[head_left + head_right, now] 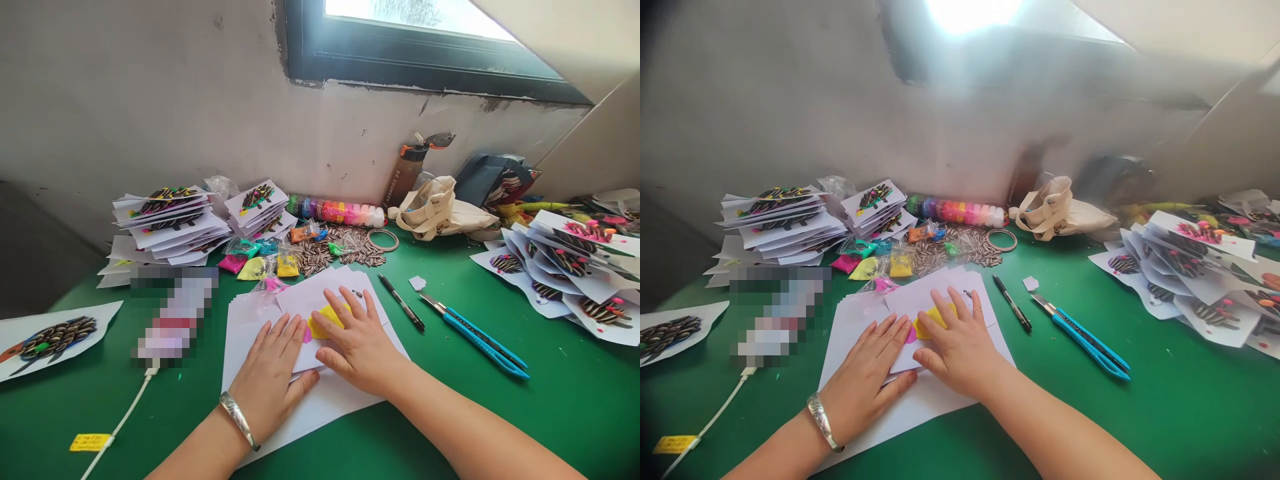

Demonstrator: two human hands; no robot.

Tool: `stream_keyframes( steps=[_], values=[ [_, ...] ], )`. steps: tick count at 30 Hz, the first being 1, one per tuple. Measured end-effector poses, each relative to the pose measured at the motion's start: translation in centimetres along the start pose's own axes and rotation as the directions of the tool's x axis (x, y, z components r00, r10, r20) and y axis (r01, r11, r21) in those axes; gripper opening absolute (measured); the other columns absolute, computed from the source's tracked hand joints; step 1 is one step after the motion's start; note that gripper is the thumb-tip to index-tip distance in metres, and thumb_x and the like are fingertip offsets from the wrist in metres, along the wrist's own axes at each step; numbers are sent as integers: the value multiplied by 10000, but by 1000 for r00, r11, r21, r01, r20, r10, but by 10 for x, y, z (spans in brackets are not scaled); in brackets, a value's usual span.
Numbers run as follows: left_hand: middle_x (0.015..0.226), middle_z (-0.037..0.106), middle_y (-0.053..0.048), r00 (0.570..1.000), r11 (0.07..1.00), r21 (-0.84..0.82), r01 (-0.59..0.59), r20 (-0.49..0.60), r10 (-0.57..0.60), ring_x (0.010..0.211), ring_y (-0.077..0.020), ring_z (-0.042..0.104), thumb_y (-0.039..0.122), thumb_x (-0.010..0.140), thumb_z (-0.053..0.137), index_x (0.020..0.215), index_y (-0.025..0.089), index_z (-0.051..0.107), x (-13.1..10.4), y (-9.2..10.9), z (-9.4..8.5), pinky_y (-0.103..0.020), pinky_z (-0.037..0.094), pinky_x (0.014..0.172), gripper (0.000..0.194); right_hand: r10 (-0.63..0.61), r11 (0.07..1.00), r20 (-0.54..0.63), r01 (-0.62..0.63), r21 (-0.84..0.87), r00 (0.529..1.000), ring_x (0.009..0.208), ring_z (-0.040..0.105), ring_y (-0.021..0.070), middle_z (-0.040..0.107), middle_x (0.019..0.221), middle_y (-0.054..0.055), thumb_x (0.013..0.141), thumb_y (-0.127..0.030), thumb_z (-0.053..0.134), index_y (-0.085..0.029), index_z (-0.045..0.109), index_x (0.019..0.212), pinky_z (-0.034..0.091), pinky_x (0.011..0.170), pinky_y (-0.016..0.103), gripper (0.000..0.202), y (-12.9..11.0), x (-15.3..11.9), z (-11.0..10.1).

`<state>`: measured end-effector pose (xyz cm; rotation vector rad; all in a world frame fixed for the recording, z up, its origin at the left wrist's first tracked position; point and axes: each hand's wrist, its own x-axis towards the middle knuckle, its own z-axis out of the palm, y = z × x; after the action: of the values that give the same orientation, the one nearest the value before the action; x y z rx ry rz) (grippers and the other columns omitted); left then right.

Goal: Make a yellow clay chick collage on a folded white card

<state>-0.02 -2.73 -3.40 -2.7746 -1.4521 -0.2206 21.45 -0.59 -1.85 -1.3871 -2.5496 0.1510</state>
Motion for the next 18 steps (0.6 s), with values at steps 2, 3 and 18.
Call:
stream_keyframes(
  steps=[2,3,18],
  values=[
    [1460,373,-84,1000,1000,-5,0,-1,0,1347,-291,318,555,902,366,1421,160,333,0,0,0,-486,287,1081,653,1,1000,2,-1,-2,1000,1388,131,348,267,1511,26,916,-578,308,-323,464,1320,39,1065,639,502,-1,0,0],
    [1460,374,-84,1000,1000,-9,1,-1,-1,1347,-292,318,556,900,369,1422,161,331,0,0,0,-488,287,1081,655,5,1000,1,-5,-4,1000,1389,127,345,266,1512,26,918,-577,303,-313,473,1313,38,1068,635,504,-1,0,0],
    [1468,359,-80,1000,1000,-27,3,8,-3,1354,-290,305,546,903,369,1431,176,315,-1,0,-1,-487,279,1087,647,91,996,-7,-92,-13,996,1388,149,338,279,1506,48,920,-590,263,-279,474,1307,63,1077,626,541,3,0,0]
  ],
)
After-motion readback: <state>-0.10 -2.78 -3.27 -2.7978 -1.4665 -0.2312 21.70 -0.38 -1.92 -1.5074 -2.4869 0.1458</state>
